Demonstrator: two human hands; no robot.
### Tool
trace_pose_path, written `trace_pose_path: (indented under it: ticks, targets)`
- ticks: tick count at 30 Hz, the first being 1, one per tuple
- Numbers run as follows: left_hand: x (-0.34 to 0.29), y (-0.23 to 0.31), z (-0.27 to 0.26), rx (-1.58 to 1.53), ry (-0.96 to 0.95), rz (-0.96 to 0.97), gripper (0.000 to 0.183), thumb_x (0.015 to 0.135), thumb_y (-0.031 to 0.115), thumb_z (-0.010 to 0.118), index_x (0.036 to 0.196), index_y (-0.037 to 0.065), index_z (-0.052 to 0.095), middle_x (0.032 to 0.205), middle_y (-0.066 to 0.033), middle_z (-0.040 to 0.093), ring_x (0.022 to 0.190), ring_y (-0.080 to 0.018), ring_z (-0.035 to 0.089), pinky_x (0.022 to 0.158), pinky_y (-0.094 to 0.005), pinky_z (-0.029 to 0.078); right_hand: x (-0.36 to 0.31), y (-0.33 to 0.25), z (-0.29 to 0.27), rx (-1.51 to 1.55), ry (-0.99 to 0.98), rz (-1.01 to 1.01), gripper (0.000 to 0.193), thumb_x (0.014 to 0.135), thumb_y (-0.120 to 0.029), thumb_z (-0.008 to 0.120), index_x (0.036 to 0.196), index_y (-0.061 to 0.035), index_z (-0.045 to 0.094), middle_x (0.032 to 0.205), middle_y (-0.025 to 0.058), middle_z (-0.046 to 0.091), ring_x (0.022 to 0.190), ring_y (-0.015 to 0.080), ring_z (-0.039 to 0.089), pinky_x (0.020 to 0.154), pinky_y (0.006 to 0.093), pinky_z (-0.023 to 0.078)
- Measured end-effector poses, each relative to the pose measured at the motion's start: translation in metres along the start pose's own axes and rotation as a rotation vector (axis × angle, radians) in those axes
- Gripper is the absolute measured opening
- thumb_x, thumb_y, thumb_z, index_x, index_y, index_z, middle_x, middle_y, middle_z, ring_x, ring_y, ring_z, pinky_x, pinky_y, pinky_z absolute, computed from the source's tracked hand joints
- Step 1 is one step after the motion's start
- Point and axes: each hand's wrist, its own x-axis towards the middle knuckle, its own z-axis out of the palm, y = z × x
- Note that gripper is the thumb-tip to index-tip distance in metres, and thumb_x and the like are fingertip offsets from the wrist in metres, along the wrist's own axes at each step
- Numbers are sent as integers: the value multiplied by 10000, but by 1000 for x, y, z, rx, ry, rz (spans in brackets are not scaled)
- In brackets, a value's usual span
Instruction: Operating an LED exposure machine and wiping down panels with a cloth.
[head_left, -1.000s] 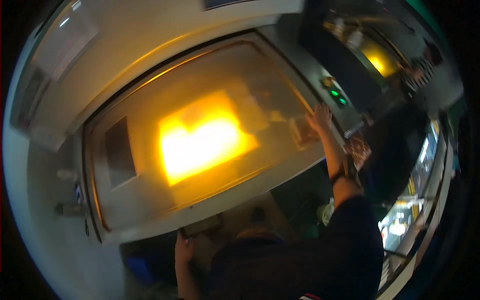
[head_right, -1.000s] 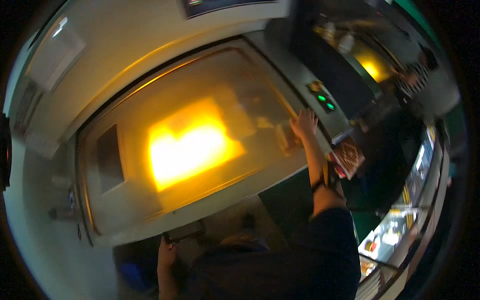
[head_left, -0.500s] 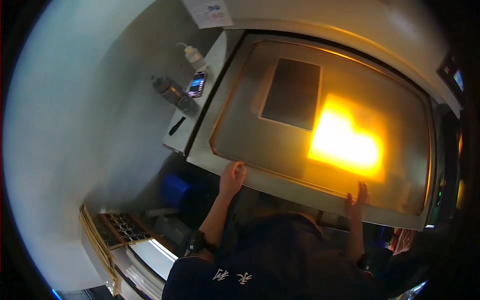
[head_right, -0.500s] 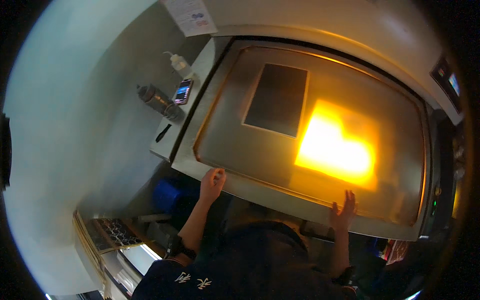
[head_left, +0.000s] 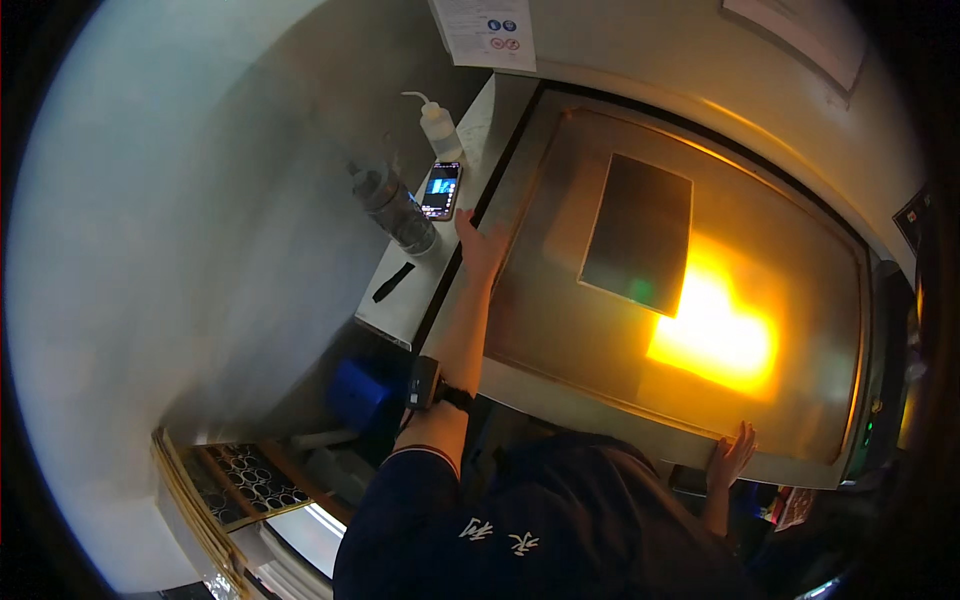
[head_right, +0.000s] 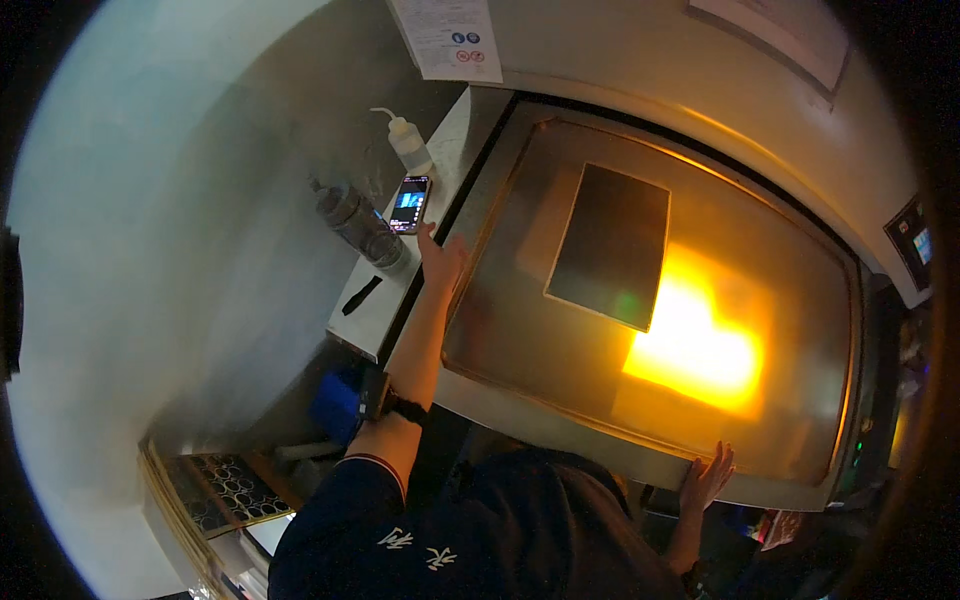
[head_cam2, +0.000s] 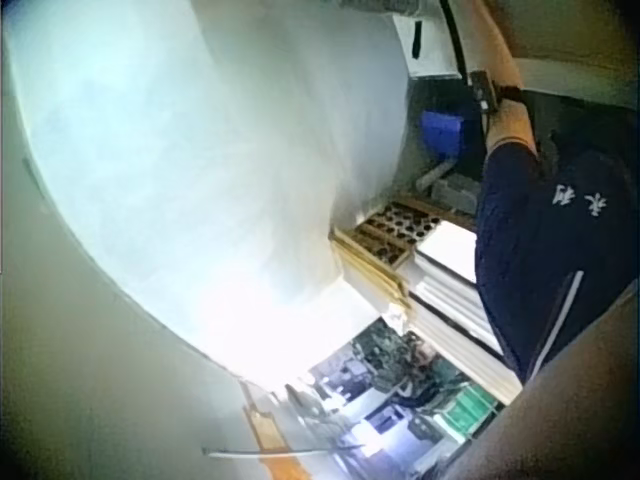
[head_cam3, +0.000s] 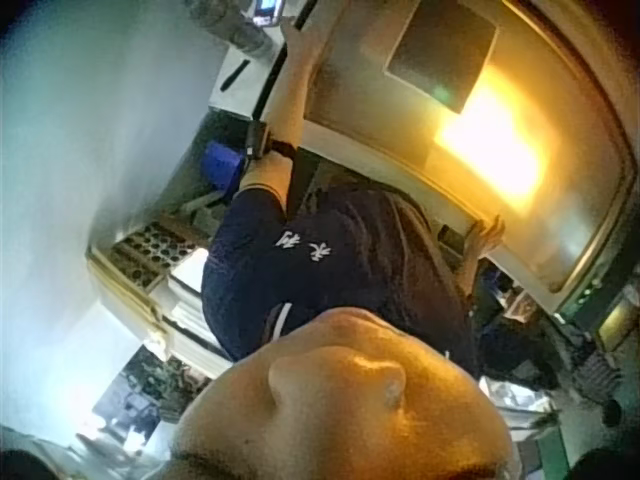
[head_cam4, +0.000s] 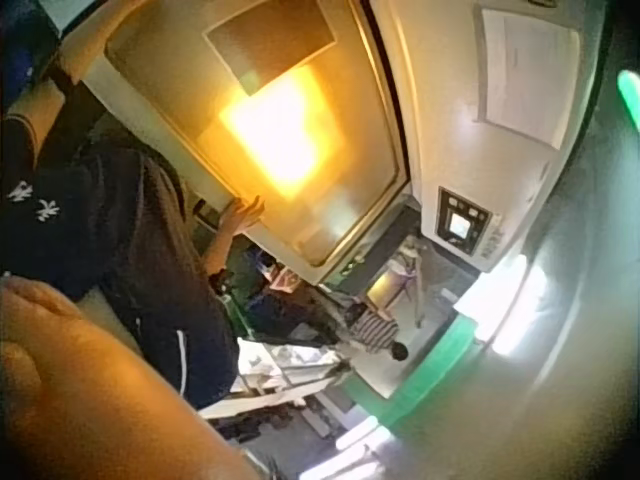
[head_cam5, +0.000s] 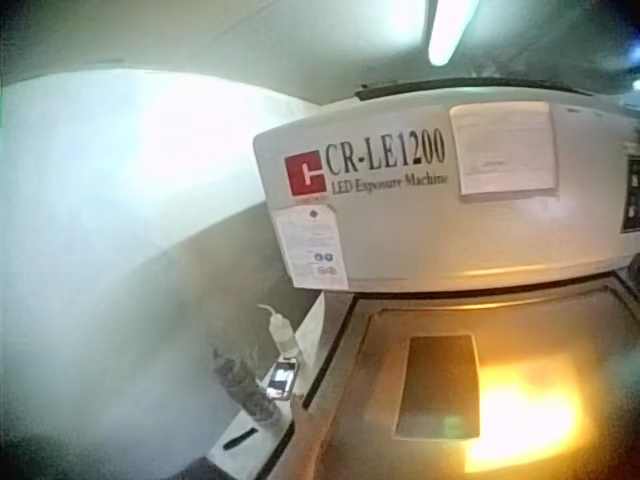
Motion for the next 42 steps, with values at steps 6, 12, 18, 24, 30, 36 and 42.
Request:
trace_pose_path:
  ticks: [6,12,18,24,30,36,42]
  targets:
    - [50,18,16,34,65,-133,712,844,228,690,1360,-46,284,1384,-290,368,1191,-391,513,992,-461,434,-4,14,3,-57,-16,13,577,992,-467,350,1471,-146,366,1548,116,307,1469,300,197,1184,532,101]
    - [87,58,8,-234,-70,-474,723,869,242,663,1414,50,228,1409,-198,361,482,-204,579,420,-303,462,36,6,7,-39,4,-37,572,1003,-480,324,1465,-149,384,1540,116,327,1465,301,209,1180,537,102]
    - [23,107,31,-155,-175,-168,633,897,214,633,1422,58,316,1429,-132,400,548,-127,524,472,-264,428,105,-6,9,-29,15,-80,574,999,-481,345,1471,-156,377,1533,120,335,1456,317,232,1173,555,115]
    - [-193,103,40,247,-351,-251,485,864,109,676,1317,94,505,1125,-40,616,609,-87,472,573,-255,433,211,-27,21,-13,56,-102,565,991,-469,386,1478,-183,370,1540,99,330,1451,326,244,1158,583,145]
    - [-375,83,46,157,-767,-490,341,943,165,599,1267,69,549,1189,-65,625,793,-123,595,755,-280,499,319,-47,20,-110,103,-138,563,973,-463,429,1473,-209,375,1534,70,354,1434,304,293,1140,598,197]
    - [-356,118,42,235,-510,-615,354,949,241,604,1237,37,572,1119,-94,661,901,-146,642,828,-289,495,434,-59,50,-94,128,-185,568,974,-543,394,1431,-207,435,1487,86,423,1378,290,389,1077,654,267]
    - [-331,135,35,196,-709,-537,368,979,235,561,1294,45,541,1250,-117,614,1067,-231,632,910,-345,489,499,-8,135,219,556,-468,591,947,-473,523,1430,-147,431,1495,165,383,1366,381,373,1082,633,277]
